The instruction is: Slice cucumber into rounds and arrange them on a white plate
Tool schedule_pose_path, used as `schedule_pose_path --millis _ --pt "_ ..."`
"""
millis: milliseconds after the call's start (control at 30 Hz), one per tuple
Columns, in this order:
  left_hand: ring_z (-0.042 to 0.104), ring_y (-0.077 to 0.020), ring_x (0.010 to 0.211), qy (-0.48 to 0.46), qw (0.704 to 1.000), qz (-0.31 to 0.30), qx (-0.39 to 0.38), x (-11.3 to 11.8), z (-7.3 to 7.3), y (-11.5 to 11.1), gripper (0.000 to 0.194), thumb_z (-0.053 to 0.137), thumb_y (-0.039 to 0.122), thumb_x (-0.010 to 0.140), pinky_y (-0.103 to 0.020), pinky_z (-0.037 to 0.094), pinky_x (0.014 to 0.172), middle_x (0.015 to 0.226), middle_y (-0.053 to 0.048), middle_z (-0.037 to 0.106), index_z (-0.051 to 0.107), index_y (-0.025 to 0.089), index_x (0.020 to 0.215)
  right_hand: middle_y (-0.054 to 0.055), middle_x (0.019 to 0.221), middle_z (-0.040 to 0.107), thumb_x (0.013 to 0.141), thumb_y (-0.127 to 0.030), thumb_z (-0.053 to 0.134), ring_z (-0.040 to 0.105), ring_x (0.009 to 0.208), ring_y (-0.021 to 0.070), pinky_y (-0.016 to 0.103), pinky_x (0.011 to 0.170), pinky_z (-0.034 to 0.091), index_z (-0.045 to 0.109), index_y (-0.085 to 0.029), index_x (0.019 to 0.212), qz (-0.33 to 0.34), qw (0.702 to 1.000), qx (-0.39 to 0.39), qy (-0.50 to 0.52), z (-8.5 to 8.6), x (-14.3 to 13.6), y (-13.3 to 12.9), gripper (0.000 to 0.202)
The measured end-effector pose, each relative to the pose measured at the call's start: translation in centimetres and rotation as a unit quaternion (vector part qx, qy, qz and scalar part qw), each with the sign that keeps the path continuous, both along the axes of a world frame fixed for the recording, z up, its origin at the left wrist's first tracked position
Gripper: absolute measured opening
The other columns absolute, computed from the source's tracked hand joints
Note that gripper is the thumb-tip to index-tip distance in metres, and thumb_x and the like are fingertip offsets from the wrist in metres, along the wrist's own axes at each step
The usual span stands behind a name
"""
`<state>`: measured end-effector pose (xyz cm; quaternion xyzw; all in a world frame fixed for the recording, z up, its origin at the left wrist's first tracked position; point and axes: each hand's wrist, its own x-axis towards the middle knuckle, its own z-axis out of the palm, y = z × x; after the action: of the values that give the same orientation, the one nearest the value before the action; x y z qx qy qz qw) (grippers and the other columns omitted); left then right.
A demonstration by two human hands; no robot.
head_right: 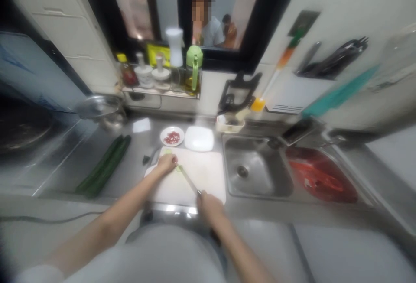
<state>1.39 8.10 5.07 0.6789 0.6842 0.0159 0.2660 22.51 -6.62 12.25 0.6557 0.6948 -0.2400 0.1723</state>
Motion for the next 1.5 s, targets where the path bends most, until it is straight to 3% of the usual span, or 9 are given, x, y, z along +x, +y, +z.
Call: schedule_pose_path --millis 267,700,1133,1500 --pt "0.06 -0.0178 0.094 -0.009 1.0 0.011 -0.009 -0.2 -0.5 0.4 0.017 0.068 0.029 0.07 -0.03 0.038 0.086 0.097 -0.002 0.069 0.066 0.024 0.086 0.012 0.096 0.067 0.093 -0.034 0.032 0.064 0.091 0.0239 0.031 0.071 0.043 0.054 -0.017 0.107 0.007 1.0 0.008 0.002 -0.4 0.0 0.1 0.031" --pt "0.058 -0.019 0.099 -0.007 1.0 0.014 -0.002 -0.2 -0.4 0.2 0.017 0.068 0.03 0.071 -0.031 0.036 0.088 0.1 -0.002 0.069 0.066 0.025 0.087 0.013 0.097 0.067 0.094 -0.035 0.032 0.063 0.093 0.023 0.031 0.073 0.042 0.054 -0.016 0.108 0.002 1.0 0.022 0.011 -0.8 -0.4 0.1 0.032" --pt "0.058 -0.0201 0.098 -0.011 1.0 0.013 0.004 -0.3 -0.6 0.1 0.016 0.067 0.031 0.07 -0.033 0.036 0.089 0.096 -0.001 0.069 0.066 0.025 0.086 0.012 0.099 0.067 0.094 -0.035 0.032 0.064 0.093 0.0251 0.032 0.071 0.043 0.054 -0.017 0.108 -0.009 0.999 -0.021 -0.025 0.9 0.0 -0.7 0.031" --pt "0.058 -0.0199 0.099 -0.005 1.0 0.013 0.0 -0.2 -1.0 0.3 0.017 0.068 0.032 0.07 -0.034 0.034 0.093 0.095 -0.001 0.069 0.066 0.025 0.086 0.013 0.094 0.068 0.092 -0.032 0.032 0.064 0.089 0.026 0.033 0.069 0.043 0.054 -0.016 0.106 0.012 1.0 0.02 0.0 -0.5 -0.4 -0.1 0.031"
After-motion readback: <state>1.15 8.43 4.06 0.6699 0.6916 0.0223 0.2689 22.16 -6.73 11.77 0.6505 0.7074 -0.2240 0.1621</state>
